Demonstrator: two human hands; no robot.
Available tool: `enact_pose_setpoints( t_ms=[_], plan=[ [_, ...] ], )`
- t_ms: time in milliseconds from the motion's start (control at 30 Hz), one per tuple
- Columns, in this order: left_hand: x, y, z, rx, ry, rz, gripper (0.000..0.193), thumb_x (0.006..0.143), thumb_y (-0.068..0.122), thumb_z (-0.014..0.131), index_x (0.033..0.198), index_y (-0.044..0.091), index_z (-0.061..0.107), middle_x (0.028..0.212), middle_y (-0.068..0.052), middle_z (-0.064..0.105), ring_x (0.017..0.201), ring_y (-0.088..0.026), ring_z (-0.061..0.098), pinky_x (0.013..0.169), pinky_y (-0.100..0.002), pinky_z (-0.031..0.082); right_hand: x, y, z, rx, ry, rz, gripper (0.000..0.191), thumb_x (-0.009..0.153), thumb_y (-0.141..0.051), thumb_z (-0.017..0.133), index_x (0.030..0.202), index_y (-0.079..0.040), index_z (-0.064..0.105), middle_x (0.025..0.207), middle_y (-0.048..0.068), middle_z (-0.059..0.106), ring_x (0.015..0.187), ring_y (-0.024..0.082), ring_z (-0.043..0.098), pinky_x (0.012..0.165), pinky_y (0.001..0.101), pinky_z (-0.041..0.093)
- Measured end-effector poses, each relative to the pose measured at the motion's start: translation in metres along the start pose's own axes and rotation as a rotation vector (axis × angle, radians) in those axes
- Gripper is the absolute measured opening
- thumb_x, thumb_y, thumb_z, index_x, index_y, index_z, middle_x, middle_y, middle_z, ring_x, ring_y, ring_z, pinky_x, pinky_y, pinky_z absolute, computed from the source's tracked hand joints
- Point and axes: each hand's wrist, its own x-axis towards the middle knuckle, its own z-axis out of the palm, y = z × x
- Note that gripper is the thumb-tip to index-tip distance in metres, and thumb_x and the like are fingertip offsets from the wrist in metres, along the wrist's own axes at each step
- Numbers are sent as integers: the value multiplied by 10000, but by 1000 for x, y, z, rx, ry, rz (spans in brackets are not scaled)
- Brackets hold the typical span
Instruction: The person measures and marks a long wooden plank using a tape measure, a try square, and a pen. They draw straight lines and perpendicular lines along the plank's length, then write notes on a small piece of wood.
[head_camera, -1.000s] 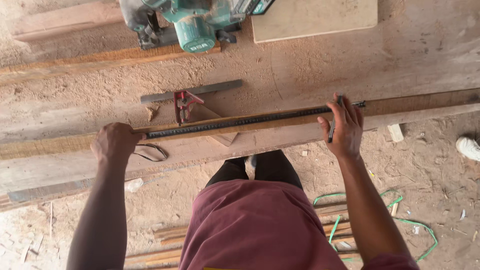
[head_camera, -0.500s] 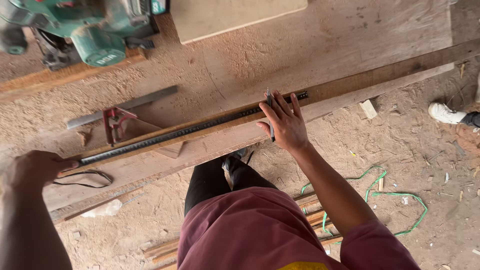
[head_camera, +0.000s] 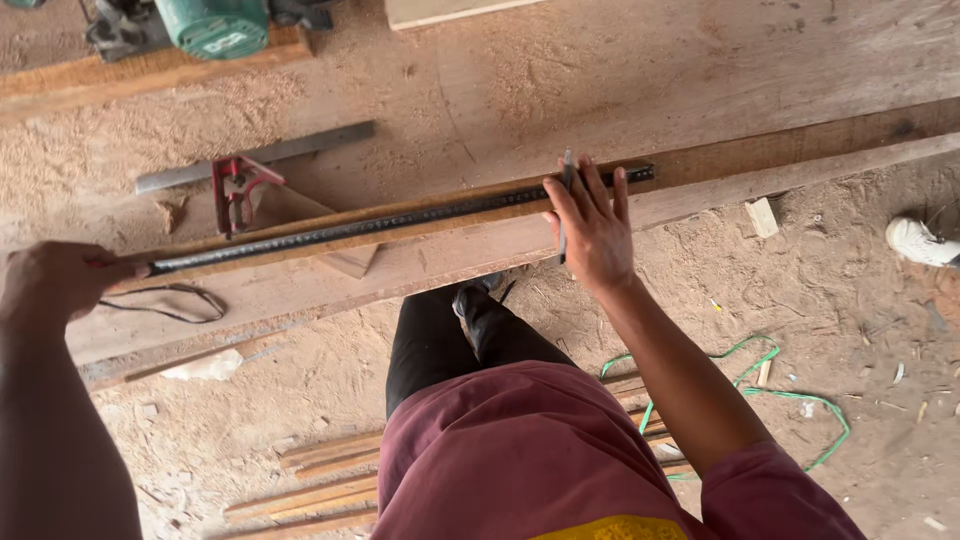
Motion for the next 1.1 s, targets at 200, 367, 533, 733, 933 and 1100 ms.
enact_pose_setpoints(
  t_ms=[200,367,533,733,933,1100],
  plan=[
    [11,-24,15,-61,-23,-64,503,836,733,718,1063,301,841,739,-25,772,736,-159,692,664,-381,541,8,-4,-4,190,54,-37,576,1008,-526,592,1305,-33,617,1412,251,614,1391,395,509,1182,666,259],
    [28,-34,32,50,-10,-17,459,893,706,687,1023,295,843,716,12,721,614,-147,651,522,-316,459,21,3,-5,444,275,-47,486,1087,-423,516,1252,10,664,1297,221,694,1243,343,667,1086,504,517],
    [29,-40,39,-64,32,0,437,902,663,713,1039,266,837,721,8,719,569,-143,633,465,-320,406,57,-8,2,676,267,-124,375,1154,-303,491,1240,26,648,1211,191,720,1091,316,744,956,449,640],
    [17,-23,20,13,25,-11,436,873,667,764,999,257,838,682,-11,756,603,-154,661,515,-320,452,80,-43,13,361,102,-393,313,1029,-293,746,1206,-56,645,1239,191,739,1110,302,730,980,436,610],
    [17,-2,13,-318,31,88,486,852,522,865,841,41,796,562,-115,650,420,-212,599,439,-376,483,70,-48,17,363,33,-292,233,988,-303,821,1063,-111,712,961,58,759,934,203,741,864,399,616],
    [19,-2,12,-326,7,78,474,812,473,898,814,6,817,540,-141,646,423,-216,618,437,-357,495,61,-43,11,351,34,-294,267,955,-283,793,1085,-67,705,1024,104,762,1005,266,736,926,428,595]
  ],
)
